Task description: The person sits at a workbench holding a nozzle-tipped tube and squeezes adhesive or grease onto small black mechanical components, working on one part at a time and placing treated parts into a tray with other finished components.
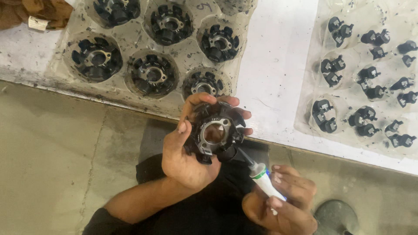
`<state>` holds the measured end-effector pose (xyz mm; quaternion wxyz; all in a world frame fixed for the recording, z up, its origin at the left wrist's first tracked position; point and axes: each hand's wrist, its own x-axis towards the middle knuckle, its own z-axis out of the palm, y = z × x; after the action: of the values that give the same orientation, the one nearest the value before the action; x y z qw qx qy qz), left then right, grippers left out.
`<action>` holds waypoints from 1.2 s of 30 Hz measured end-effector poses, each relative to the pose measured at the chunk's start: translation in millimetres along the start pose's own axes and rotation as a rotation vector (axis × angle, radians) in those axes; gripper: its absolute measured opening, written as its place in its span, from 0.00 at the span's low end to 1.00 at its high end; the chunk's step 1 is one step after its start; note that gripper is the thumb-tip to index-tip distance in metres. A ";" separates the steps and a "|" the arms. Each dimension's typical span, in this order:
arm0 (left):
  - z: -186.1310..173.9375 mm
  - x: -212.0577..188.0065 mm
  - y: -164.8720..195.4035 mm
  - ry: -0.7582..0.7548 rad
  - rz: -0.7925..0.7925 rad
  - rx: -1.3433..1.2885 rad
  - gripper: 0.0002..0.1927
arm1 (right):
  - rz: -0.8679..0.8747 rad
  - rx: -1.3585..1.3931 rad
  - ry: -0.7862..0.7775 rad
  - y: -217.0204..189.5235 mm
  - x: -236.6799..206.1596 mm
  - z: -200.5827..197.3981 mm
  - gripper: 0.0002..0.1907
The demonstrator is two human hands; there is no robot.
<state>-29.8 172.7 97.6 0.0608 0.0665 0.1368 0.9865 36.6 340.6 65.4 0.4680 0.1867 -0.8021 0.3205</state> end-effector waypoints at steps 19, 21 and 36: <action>2.2 2.4 -14.9 0.336 -0.223 -0.158 0.26 | 0.086 0.065 0.046 1.8 -6.5 7.8 0.16; 1.8 3.5 -15.1 0.347 -0.233 -0.167 0.26 | 0.085 0.082 0.048 3.9 -8.2 7.1 0.16; 1.6 9.8 -16.8 0.466 -0.303 -0.182 0.27 | 0.164 0.165 -0.051 6.7 -9.4 -2.2 0.19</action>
<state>-37.5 190.6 95.6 0.1801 -0.1887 0.0666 0.9631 38.7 347.0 55.7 0.4027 0.1667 -0.7972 0.4177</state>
